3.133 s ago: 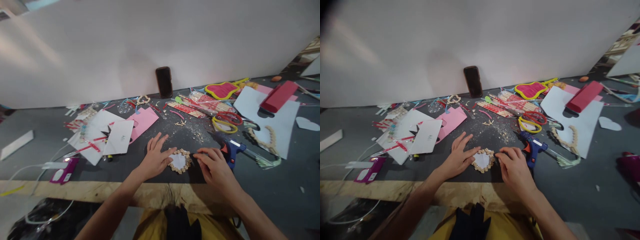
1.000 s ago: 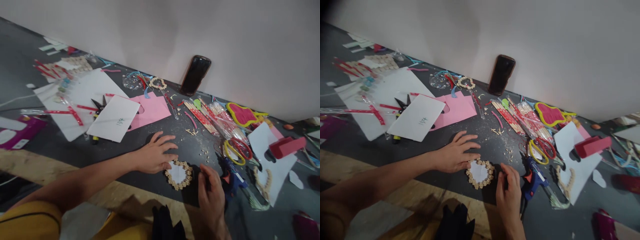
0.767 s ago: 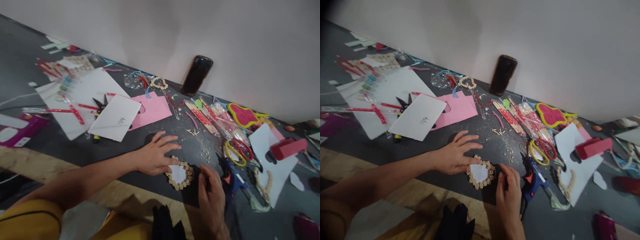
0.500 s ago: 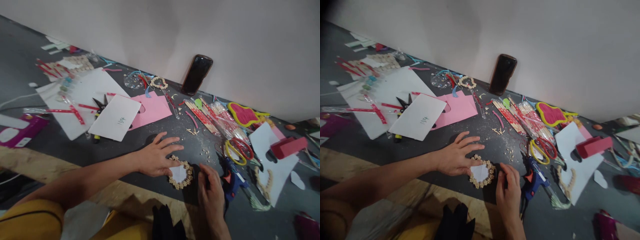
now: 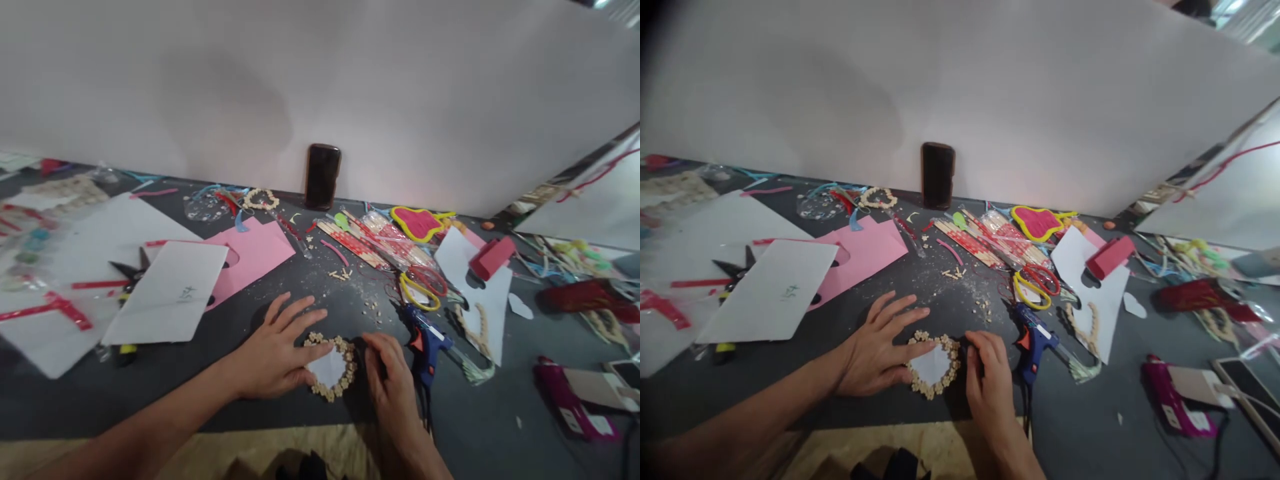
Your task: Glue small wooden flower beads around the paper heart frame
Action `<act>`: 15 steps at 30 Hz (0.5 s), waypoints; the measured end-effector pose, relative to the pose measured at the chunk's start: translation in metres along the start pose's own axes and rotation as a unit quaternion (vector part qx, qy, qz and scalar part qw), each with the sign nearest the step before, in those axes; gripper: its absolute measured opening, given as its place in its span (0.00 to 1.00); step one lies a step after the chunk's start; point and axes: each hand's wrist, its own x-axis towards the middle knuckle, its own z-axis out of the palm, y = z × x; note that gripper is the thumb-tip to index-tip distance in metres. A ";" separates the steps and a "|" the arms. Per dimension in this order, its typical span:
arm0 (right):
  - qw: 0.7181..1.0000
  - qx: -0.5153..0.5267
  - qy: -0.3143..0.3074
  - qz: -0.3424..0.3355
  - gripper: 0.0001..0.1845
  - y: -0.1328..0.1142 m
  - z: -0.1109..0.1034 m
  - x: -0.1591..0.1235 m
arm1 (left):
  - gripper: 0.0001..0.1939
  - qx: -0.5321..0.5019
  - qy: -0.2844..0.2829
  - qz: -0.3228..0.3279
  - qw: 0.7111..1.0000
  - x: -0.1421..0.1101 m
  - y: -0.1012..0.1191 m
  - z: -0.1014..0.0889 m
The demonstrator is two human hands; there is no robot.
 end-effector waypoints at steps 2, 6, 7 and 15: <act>1.000 0.008 0.008 -0.001 0.12 0.002 0.000 -0.001 | 0.23 0.007 0.001 0.005 1.000 0.002 0.001 -0.002; 1.000 0.010 0.014 -0.022 0.12 0.010 0.004 -0.002 | 0.23 0.030 -0.014 0.019 0.999 0.007 0.002 -0.007; 1.000 0.008 0.013 -0.025 0.12 0.012 0.005 -0.003 | 0.23 0.034 -0.013 0.016 0.999 0.008 0.002 -0.008; 0.999 0.003 0.004 -0.037 0.11 0.019 0.010 -0.004 | 0.24 0.044 -0.018 0.020 0.999 0.008 0.002 -0.008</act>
